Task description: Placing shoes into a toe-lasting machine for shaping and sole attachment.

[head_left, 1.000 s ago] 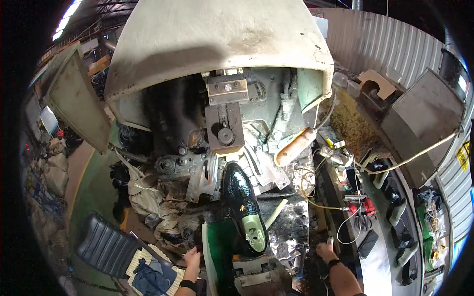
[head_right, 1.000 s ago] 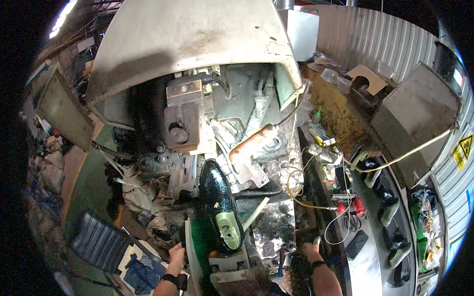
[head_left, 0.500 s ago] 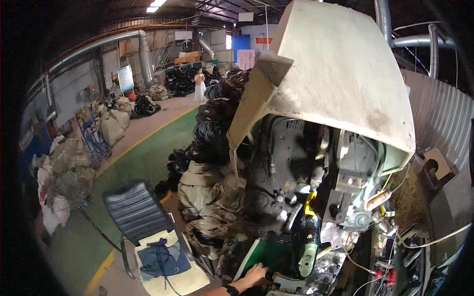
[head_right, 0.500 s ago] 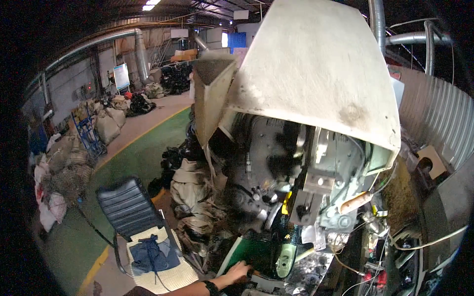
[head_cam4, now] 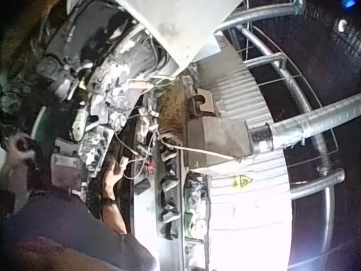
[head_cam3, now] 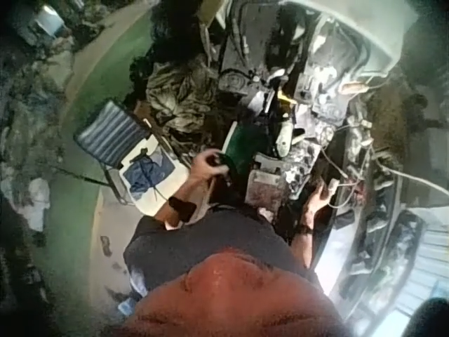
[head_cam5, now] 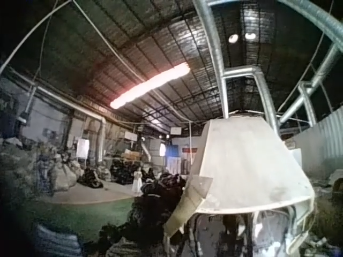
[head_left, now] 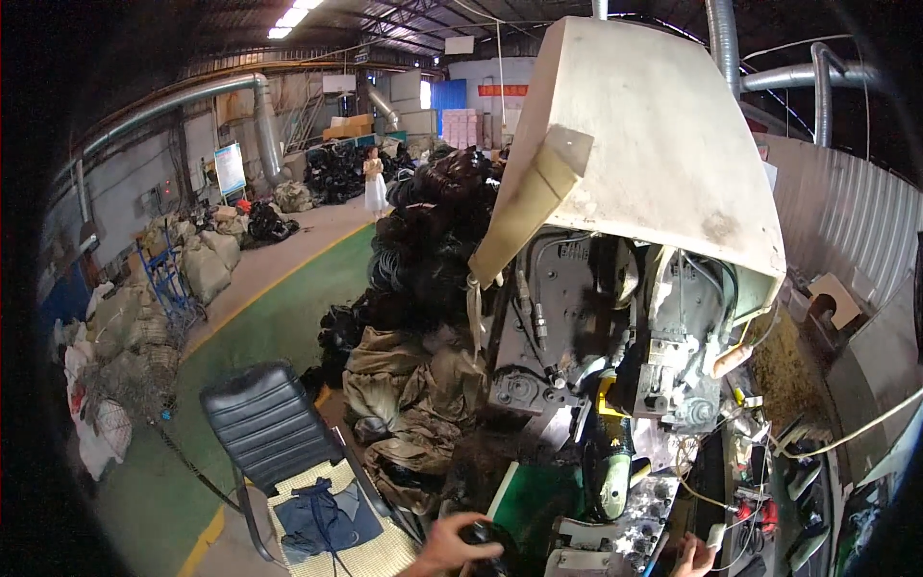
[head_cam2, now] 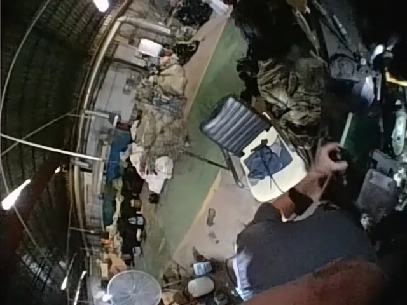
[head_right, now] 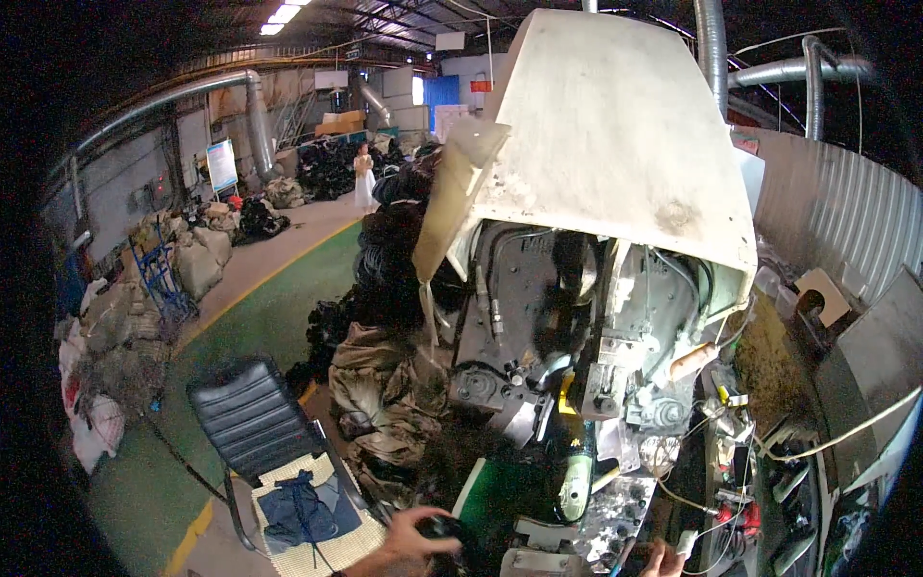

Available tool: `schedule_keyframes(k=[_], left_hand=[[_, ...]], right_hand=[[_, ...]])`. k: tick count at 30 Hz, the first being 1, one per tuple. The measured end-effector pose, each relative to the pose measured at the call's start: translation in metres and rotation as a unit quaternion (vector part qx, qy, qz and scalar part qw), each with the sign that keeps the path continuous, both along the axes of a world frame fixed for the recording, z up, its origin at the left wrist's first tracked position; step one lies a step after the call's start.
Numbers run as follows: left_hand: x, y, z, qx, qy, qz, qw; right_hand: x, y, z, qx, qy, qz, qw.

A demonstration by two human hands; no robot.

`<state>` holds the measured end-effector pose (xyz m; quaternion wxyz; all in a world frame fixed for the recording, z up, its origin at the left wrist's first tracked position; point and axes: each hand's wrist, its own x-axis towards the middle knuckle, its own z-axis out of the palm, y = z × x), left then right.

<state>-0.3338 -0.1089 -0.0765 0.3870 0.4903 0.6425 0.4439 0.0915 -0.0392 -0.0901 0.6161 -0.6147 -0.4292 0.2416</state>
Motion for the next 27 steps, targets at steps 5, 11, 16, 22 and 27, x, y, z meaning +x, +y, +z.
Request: schedule_keyframes(k=[5,11,16,22,27], left_hand=[[-0.063,-0.003,0.055,0.166,-0.444,0.195,0.858],[0.006,0.042,0.122,0.140,-0.557,0.004,0.819],[0.104,0.043,0.160,0.041,-0.527,-0.035,0.848],[0.257,0.017,0.130,0.040,-0.323,-0.253,0.911],[0.378,-0.015,0.083,-0.324,-0.336,-0.371,0.803]], right_hand=[[-0.086,-0.061,0.088,0.050,-0.044,0.221,0.973],[-0.145,-0.094,0.125,-0.060,-0.133,0.515,0.845],[-0.099,-0.109,0.159,0.316,-0.297,0.341,0.834],[-0.007,-0.214,0.132,0.228,-0.211,0.056,0.949],[0.053,-0.306,0.052,0.096,0.092,-0.105,0.985]])
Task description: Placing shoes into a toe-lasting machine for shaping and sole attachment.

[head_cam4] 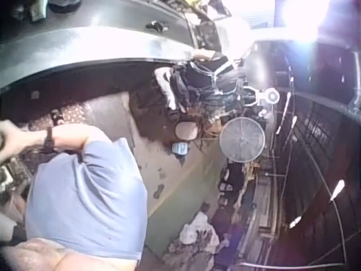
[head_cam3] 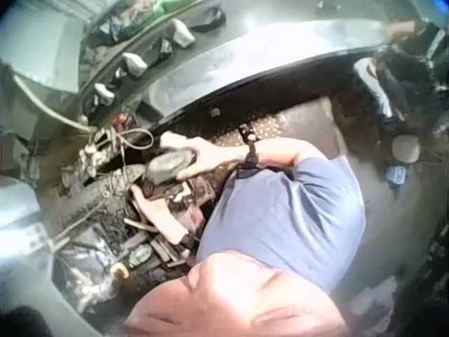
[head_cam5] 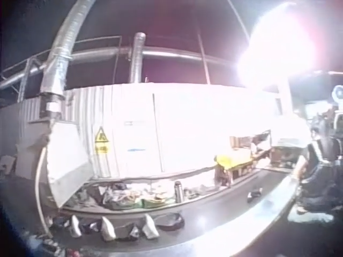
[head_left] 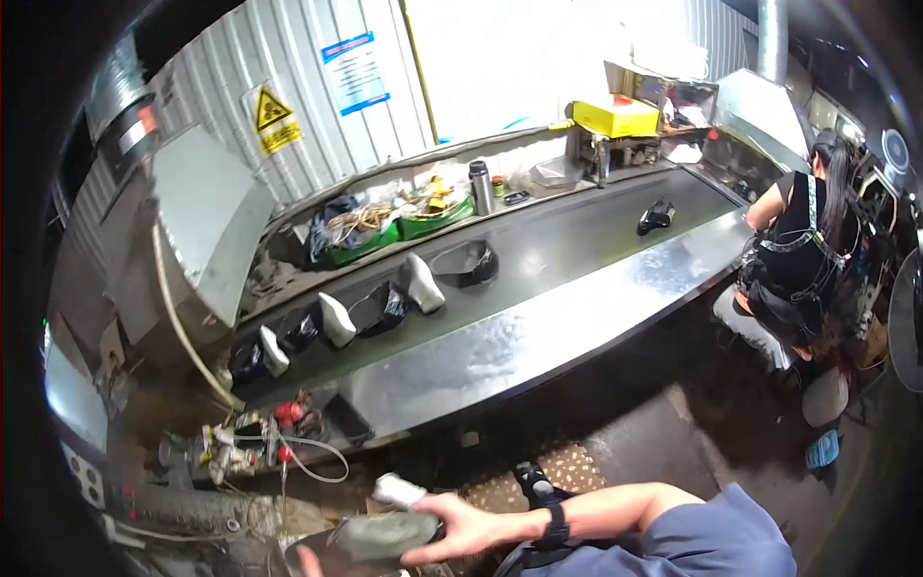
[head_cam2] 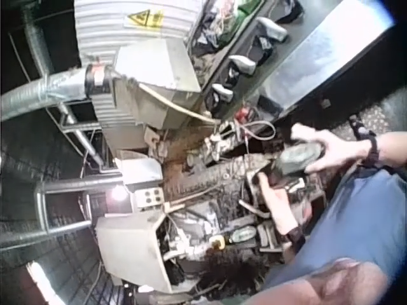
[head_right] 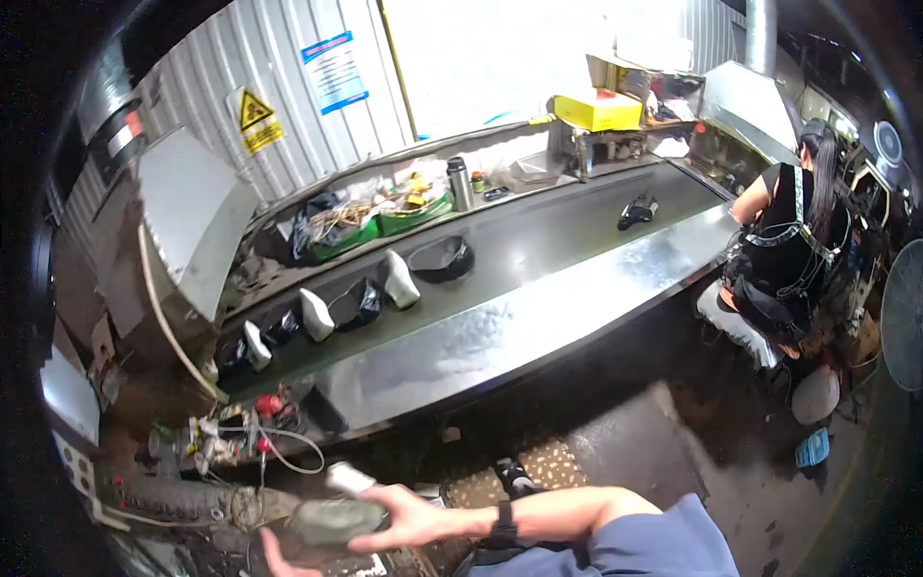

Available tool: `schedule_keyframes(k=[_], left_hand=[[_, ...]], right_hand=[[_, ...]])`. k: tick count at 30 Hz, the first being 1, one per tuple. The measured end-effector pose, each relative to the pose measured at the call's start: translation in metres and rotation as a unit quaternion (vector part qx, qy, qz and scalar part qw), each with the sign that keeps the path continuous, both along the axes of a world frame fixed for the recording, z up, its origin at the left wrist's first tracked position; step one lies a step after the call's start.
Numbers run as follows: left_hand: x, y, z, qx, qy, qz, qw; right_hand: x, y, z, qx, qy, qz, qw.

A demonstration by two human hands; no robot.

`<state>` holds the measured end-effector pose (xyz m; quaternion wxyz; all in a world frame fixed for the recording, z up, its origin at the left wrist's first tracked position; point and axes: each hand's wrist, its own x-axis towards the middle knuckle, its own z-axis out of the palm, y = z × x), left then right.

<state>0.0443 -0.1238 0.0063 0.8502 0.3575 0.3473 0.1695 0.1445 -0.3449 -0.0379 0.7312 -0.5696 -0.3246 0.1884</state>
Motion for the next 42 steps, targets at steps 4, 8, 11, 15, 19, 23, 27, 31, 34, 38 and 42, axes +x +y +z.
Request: schedule_keyframes(k=[4,8,11,15,19,23,27,31,34,38,42], left_hand=[[0.074,-0.028,-0.103,-0.010,-0.058,-0.228,0.972],[0.136,-0.063,-0.146,0.200,0.031,-0.209,0.957],[0.169,-0.080,-0.162,0.178,0.041,-0.215,0.959],[0.163,-0.050,-0.190,0.247,0.130,-0.225,0.934],[0.124,-0.020,-0.218,0.269,0.200,-0.232,0.913],[0.088,-0.003,-0.204,0.329,0.229,-0.188,0.897],[0.136,-0.001,-0.199,0.338,0.234,-0.262,0.873],[0.189,0.007,-0.199,0.321,0.210,-0.314,0.868],[0.250,0.008,-0.205,0.343,0.175,-0.343,0.857],[0.363,-0.014,-0.223,0.378,0.091,-0.400,0.830],[0.506,-0.078,-0.251,0.362,0.023,-0.410,0.837]], right_hand=[[0.073,-0.092,-0.056,-0.017,0.336,-0.225,0.914],[0.184,-0.211,-0.081,0.107,0.512,-0.318,0.791],[0.314,-0.361,-0.160,0.163,0.411,-0.381,0.812],[0.452,-0.419,-0.189,0.274,0.400,-0.525,0.699],[0.500,-0.373,-0.269,0.253,0.383,-0.437,0.773],[0.560,-0.193,-0.233,0.009,0.425,-0.476,0.770],[0.606,-0.189,-0.220,-0.108,0.408,-0.596,0.683],[0.620,-0.182,-0.200,-0.158,0.442,-0.612,0.636],[0.590,-0.185,-0.176,0.162,0.407,-0.494,0.751],[0.494,-0.216,-0.145,0.181,0.455,-0.399,0.775],[0.370,-0.232,-0.150,0.167,0.506,-0.365,0.764]])
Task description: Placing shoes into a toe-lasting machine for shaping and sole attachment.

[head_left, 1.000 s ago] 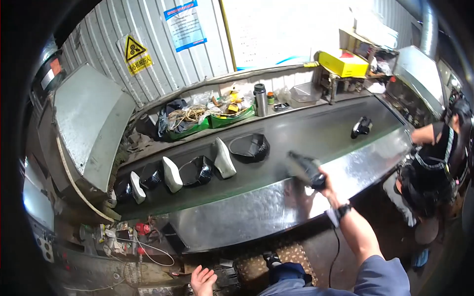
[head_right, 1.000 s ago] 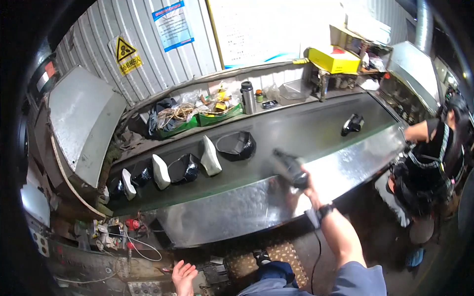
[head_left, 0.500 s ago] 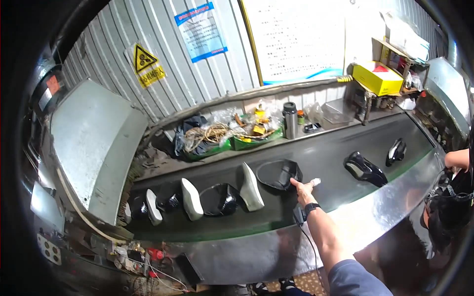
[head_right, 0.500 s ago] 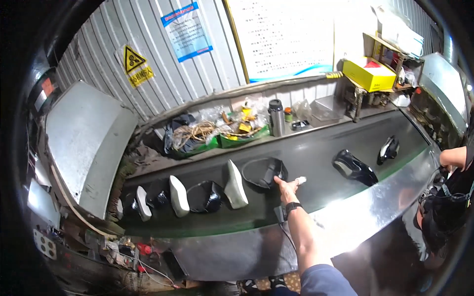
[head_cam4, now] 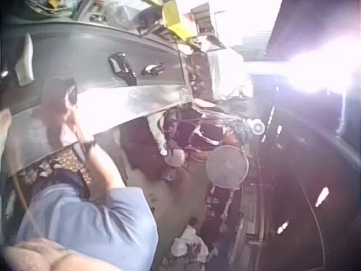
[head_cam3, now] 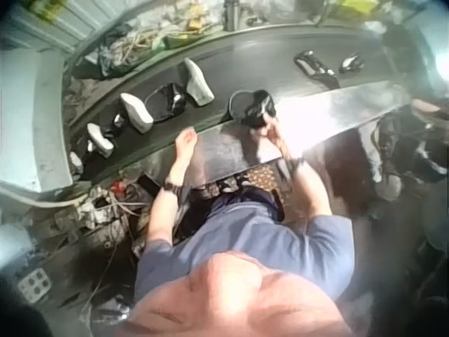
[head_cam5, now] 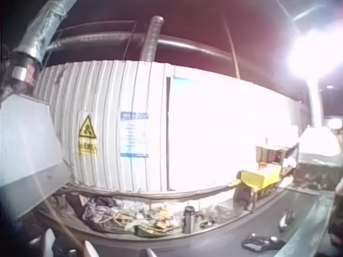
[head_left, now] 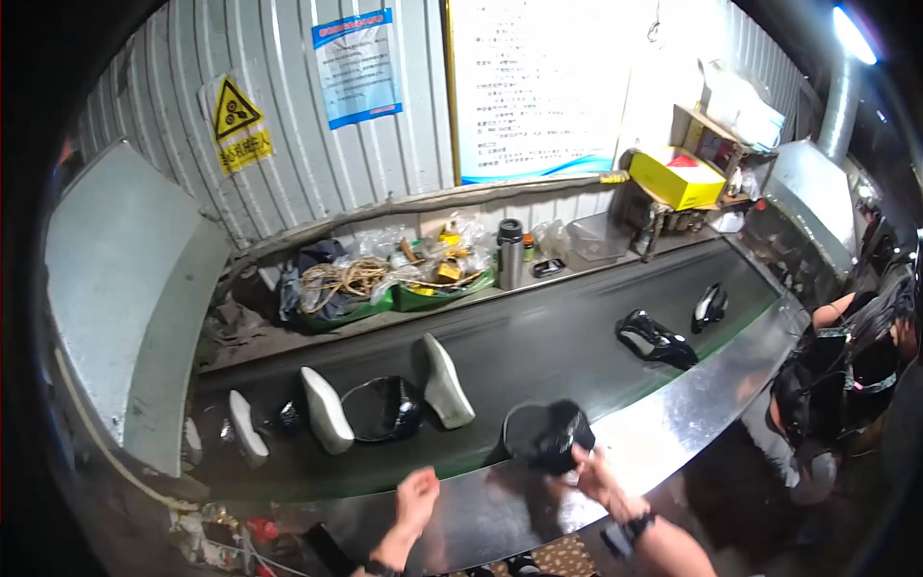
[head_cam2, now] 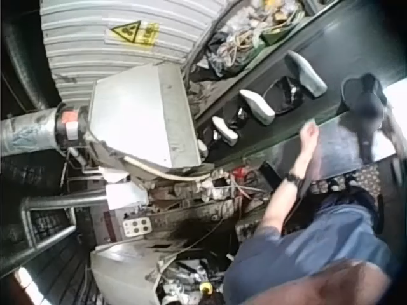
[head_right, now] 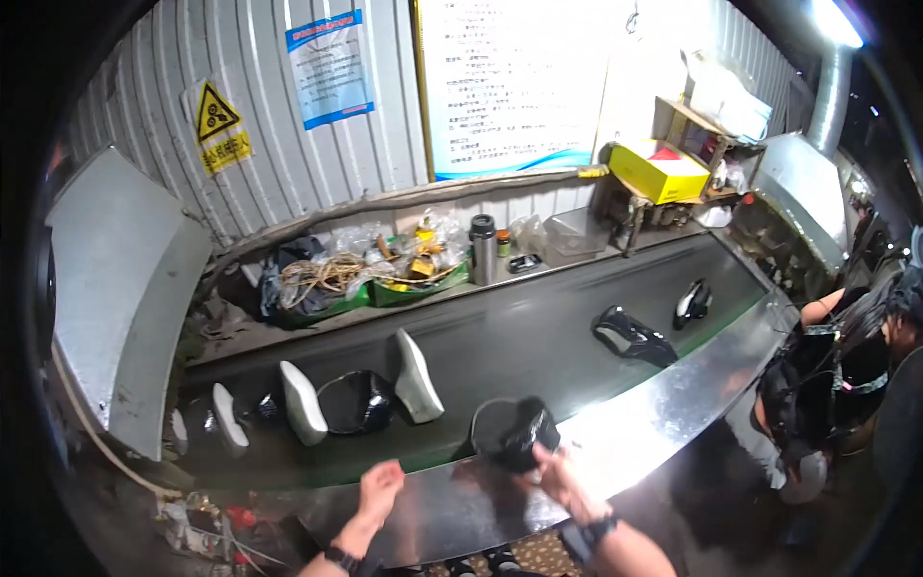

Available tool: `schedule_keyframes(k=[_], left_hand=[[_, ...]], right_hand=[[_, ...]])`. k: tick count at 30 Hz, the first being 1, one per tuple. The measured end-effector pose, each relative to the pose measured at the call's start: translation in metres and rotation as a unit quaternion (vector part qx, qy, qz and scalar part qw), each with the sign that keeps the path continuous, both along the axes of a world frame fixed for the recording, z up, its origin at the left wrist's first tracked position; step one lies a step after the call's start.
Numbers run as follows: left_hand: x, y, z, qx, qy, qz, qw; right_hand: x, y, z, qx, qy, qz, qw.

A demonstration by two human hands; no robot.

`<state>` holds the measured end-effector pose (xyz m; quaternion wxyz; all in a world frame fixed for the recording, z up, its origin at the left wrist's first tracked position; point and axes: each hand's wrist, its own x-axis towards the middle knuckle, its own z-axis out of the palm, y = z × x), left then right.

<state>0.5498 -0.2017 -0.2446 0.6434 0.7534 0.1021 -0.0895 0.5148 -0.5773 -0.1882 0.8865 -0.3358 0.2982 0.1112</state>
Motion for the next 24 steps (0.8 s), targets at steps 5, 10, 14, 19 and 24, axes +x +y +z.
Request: schedule_keyframes(k=[5,10,14,19,24], left_hand=[[0.119,-0.105,-0.003,0.124,-0.008,0.057,0.991],[0.163,-0.159,-0.014,0.311,0.106,0.175,0.928],[0.147,-0.116,-0.027,0.249,0.080,0.166,0.951],[0.052,-0.077,0.043,0.296,-0.269,-0.047,0.915],[-0.063,-0.049,0.098,0.381,-0.446,-0.253,0.769]], right_hand=[[-0.136,0.043,0.048,0.019,-0.041,-0.039,0.998],[-0.141,0.032,0.041,-0.018,-0.013,-0.111,0.994],[-0.178,0.046,0.057,-0.003,0.040,-0.116,0.992],[-0.192,0.018,-0.006,0.004,-0.070,-0.114,0.991],[-0.169,0.014,0.015,0.122,-0.115,-0.124,0.978]])
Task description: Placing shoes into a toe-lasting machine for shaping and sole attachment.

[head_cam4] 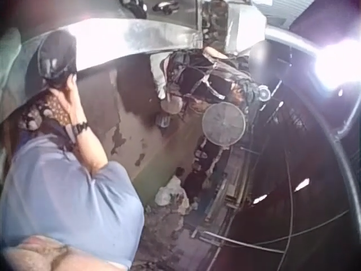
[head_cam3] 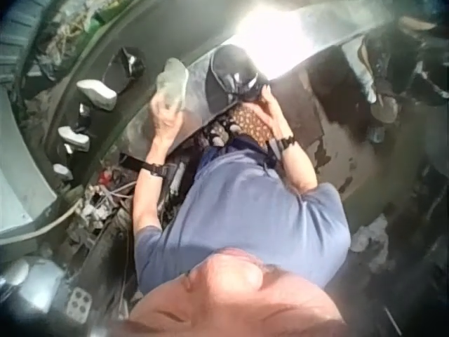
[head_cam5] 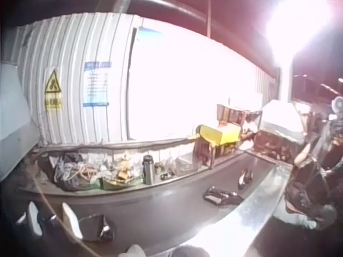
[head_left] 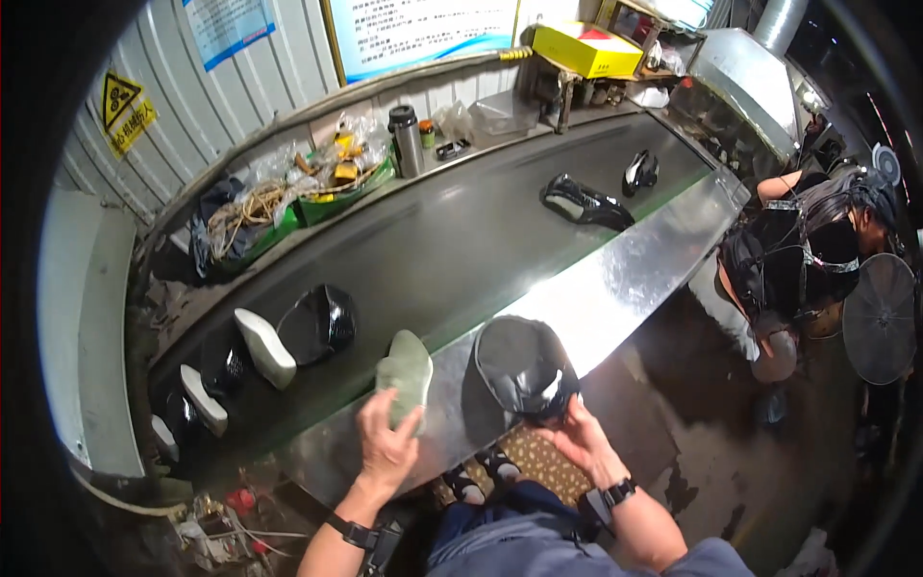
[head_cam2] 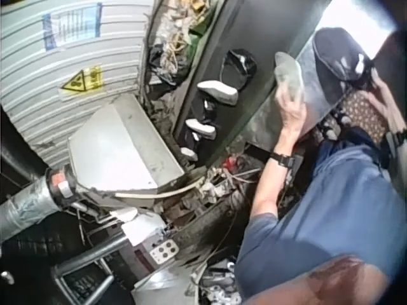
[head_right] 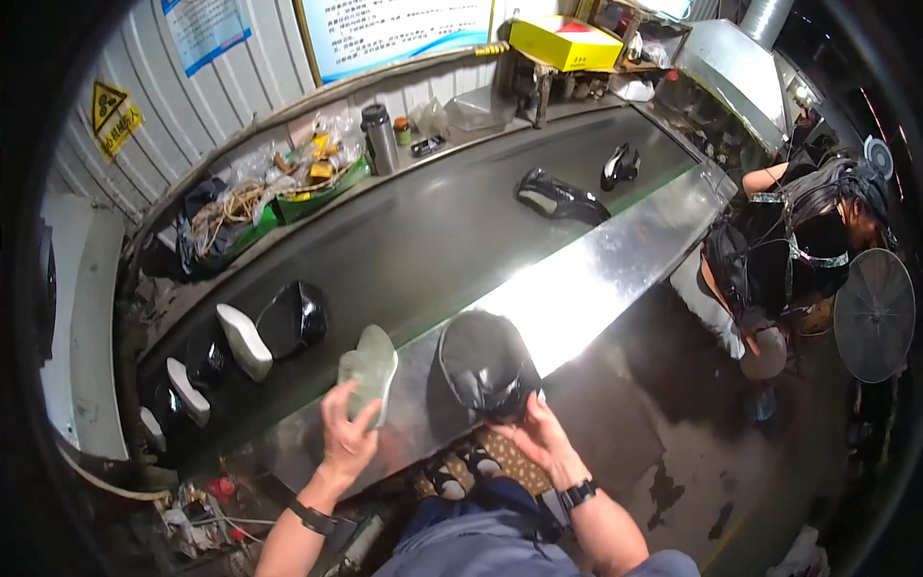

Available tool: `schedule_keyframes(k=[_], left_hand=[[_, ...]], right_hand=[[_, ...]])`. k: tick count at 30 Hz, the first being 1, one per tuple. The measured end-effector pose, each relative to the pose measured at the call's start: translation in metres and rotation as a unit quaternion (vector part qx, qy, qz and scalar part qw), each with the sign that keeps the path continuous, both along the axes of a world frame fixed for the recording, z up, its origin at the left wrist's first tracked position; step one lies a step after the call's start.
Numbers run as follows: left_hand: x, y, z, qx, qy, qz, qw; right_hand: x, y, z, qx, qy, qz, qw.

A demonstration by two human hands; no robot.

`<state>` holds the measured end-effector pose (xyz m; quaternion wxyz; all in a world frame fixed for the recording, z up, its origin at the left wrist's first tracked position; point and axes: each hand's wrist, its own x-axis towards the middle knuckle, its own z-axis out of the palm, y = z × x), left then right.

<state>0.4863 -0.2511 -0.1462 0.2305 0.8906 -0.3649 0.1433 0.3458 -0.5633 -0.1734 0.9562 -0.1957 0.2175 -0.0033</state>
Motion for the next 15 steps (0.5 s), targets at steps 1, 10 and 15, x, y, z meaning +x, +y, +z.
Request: schedule_keyframes(k=[1,10,15], left_hand=[[-0.016,-0.006,-0.003,0.016,-0.050,-0.046,0.998],[-0.088,-0.075,0.001,-0.091,0.105,-0.058,0.989],[-0.054,-0.086,0.060,-0.432,0.593,-0.052,0.677]], right_hand=[[0.004,-0.002,-0.001,0.018,0.006,0.000,1.000],[0.017,0.007,0.024,-0.134,0.038,0.076,0.987],[0.019,0.059,0.119,-0.358,-0.037,0.205,0.910]])
